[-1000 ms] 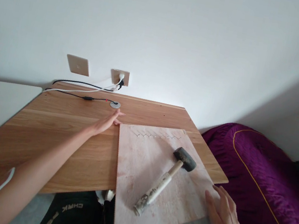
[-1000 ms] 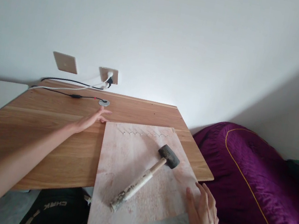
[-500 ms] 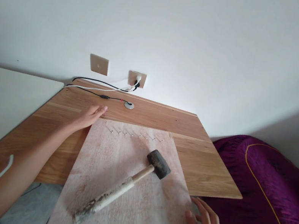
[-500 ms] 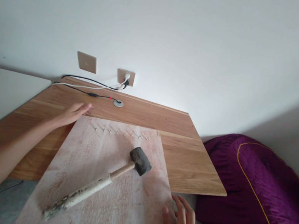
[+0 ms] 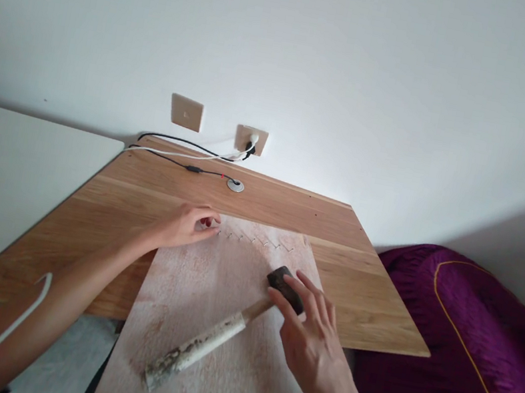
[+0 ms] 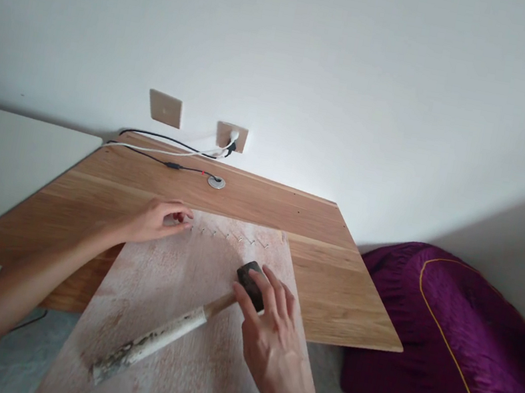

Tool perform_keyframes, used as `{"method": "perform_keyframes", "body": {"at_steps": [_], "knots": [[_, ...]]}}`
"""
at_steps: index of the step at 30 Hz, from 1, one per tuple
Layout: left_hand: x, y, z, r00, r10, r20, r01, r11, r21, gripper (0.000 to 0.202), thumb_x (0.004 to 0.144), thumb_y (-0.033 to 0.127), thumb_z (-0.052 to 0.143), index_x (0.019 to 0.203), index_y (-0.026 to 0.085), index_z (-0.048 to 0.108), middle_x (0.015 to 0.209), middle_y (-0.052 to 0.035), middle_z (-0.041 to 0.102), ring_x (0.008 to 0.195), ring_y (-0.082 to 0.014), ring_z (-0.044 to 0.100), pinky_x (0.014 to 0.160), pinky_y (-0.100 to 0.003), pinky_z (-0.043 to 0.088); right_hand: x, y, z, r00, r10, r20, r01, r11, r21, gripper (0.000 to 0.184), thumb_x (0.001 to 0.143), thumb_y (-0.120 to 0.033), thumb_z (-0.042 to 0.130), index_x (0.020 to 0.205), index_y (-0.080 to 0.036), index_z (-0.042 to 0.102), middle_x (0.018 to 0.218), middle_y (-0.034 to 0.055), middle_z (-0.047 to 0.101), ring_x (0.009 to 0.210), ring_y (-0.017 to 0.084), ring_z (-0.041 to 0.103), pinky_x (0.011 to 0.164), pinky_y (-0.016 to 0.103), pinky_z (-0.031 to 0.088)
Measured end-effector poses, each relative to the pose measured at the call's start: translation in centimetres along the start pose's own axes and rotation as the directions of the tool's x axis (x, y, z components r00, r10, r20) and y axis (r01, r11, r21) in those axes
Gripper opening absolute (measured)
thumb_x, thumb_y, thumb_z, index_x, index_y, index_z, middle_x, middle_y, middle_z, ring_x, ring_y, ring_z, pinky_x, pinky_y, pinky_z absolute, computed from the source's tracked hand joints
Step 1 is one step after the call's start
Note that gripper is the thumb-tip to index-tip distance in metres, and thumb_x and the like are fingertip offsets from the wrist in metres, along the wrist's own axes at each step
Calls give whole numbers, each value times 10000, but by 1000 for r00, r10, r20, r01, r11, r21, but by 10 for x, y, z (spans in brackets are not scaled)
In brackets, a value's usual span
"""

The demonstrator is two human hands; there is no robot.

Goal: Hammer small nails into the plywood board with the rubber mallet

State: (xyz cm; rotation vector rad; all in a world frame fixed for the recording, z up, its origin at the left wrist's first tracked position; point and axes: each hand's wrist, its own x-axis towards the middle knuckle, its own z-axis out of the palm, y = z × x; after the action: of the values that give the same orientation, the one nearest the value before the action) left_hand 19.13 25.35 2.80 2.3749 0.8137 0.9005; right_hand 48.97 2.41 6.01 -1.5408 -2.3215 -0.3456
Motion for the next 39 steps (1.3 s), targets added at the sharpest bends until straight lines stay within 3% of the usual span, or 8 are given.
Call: {"method": "perform_keyframes", "body": {"at_steps": [3, 8, 20, 25, 29, 34, 36, 39], "knots": [[-1, -1, 2, 999, -2, 33, 1, 1000, 22, 176, 918, 344, 700, 1014, 210, 762, 844, -34, 695, 768, -180, 654, 749, -299, 505, 10, -7, 12, 997, -53, 47, 54, 998, -18, 576, 911, 28, 500, 1364, -280, 681, 1528, 142, 557, 1559, 395, 352, 1164, 672, 430], [-2, -7, 4, 1000, 0, 26, 0, 1000, 24, 127, 910, 273, 702, 1001, 211, 766, 837, -21, 685, 747, -166, 636, 731, -291, 473, 8, -6, 19, 999, -24, 29, 25, 999, -25, 504, 908, 40, 502, 1229, -261, 746, 1487, 158, 580, 1507, 402, 419, 1038, 599, 549], [-2, -5, 4, 998, -34, 50, 32, 999, 32, 150, 923, 295, 664, 995, 217, 770, 810, -15, 692, 716, -159, 618, 705, -291, 464, -37, 29, 9, 999, 28, 24, -28, 1000, -13, 461, 939, 23, 472, 1186, -255, 743, 1517, 168, 537, 1525, 387, 408, 1057, 617, 548], [-1, -2, 2, 997, -61, 48, 62, 998, -9, 168, 908, 337, 671, 958, 205, 763, 787, -17, 695, 704, -158, 617, 690, -282, 473, -37, 26, 9, 998, 44, 43, -45, 999, 12, 500, 939, -1, 487, 1268, -280, 738, 1533, 154, 546, 1536, 379, 406, 1079, 599, 537], [1, -1, -6, 995, -77, 60, 81, 994, -70, 166, 877, 344, 676, 830, 193, 726, 765, -17, 682, 698, -152, 607, 679, -274, 469, -29, 35, -9, 999, 9, 54, -15, 995, 104, 553, 945, -66, 506, 1421, -300, 661, 1506, 126, 592, 1534, 364, 427, 1154, 623, 476], [3, -4, -18, 992, -87, 90, 95, 991, -93, 126, 827, 306, 675, 783, 191, 703, 737, -3, 639, 685, -141, 565, 657, -266, 432, 0, 63, -40, 966, 246, 85, -260, 915, 308, 302, 1045, -329, 548, 1297, -266, 702, 1208, 106, 756, 1031, 261, 756, 853, 371, 644], [3, -4, -20, 991, -96, 97, 106, 988, -109, 109, 808, 288, 670, 770, 190, 696, 734, -1, 635, 679, -139, 552, 650, -263, 422, 18, 78, -39, 933, 336, 133, -361, 855, 373, 293, 1035, -388, 549, 1212, -242, 730, 1014, 85, 789, 781, 219, 738, 642, 306, 610], [3, -3, -20, 986, -114, 118, 128, 985, -117, 72, 767, 254, 665, 763, 189, 694, 710, 9, 621, 661, -133, 531, 637, -257, 409, 45, 104, -18, 906, 389, 168, -421, 787, 450, 335, 976, -476, 604, 1127, -223, 763, 872, 65, 775, 729, 208, 704, 638, 306, 570]]}}
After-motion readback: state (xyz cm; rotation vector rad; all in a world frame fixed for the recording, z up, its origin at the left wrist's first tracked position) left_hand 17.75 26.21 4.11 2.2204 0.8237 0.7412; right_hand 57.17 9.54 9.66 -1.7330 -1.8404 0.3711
